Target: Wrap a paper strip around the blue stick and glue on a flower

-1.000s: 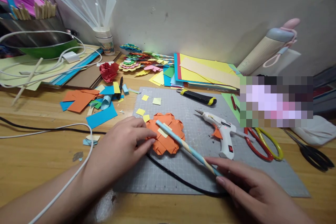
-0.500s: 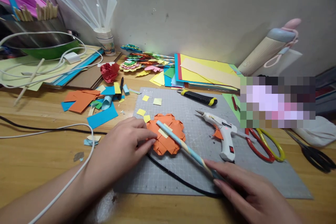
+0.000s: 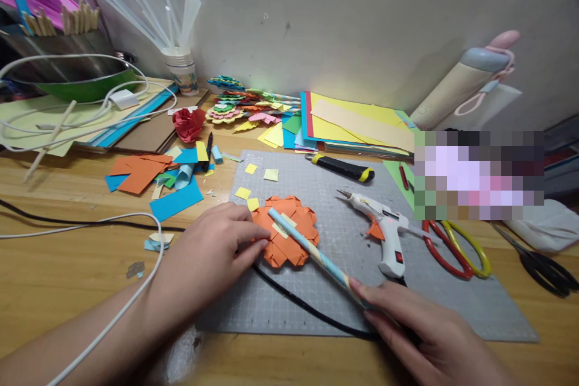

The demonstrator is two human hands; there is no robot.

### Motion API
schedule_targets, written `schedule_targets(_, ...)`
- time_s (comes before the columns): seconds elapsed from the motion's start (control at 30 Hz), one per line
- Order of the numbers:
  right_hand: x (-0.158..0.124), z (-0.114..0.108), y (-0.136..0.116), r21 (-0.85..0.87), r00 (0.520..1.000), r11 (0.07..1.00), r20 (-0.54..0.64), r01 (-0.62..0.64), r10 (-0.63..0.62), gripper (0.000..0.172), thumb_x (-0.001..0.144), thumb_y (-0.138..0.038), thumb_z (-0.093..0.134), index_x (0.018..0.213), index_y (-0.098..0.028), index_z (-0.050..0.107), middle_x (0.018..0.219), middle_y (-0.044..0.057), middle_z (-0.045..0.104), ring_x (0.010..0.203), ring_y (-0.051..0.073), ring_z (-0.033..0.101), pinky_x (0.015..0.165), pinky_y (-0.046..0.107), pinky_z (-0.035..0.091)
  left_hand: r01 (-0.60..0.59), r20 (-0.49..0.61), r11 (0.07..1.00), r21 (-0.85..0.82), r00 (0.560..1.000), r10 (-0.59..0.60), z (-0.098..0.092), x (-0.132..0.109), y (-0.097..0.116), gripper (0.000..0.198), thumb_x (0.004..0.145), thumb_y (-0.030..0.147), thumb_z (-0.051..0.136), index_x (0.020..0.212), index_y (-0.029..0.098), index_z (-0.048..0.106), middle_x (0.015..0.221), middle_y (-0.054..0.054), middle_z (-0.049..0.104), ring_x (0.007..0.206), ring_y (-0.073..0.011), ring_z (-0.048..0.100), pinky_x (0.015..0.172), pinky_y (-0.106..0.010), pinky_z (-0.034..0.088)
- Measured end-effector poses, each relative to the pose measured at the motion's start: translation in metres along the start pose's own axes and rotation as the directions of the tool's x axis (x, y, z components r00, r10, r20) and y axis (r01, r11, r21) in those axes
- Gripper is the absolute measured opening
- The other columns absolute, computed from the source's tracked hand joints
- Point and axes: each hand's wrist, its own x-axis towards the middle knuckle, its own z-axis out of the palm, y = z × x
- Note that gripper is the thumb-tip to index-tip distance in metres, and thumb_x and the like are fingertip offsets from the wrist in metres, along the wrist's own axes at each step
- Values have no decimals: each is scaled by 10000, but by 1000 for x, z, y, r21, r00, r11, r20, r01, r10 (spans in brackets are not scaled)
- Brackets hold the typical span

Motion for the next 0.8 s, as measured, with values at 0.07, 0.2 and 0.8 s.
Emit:
schedule_targets(0.07,0,0,1,-1,1000,1000,-6,3,-3,352,906,-277,526,1226,-360,647,794,44,678,808,224,675,732,310,562,-3,0,1000,3,1000,3,0,0,0,225,899,319,518,946,297,737,838,-28,640,846,-208,568,742,-345,412)
schedule_targets(0.2,0,1,2,-23,1000,1000,-12,11,-12,350,908,-264,521,1224,-347,648,797,42,680,800,216,679,748,307,561,0,2,1000,4,1000,0,2,0,-1,232,903,328,514,940,290,739,844,-30,642,851,-208,565,744,-346,412)
schedule_targets(0.8,5,-2,0,-385,935,872,-55,303,-350,299,915,-161,465,1182,-228,583,763,27,697,656,187,665,549,277,546,-175,-181,962,208,960,214,15,-9,29,299,911,330,519,1184,249,608,959,-60,581,898,-245,487,799,-402,383)
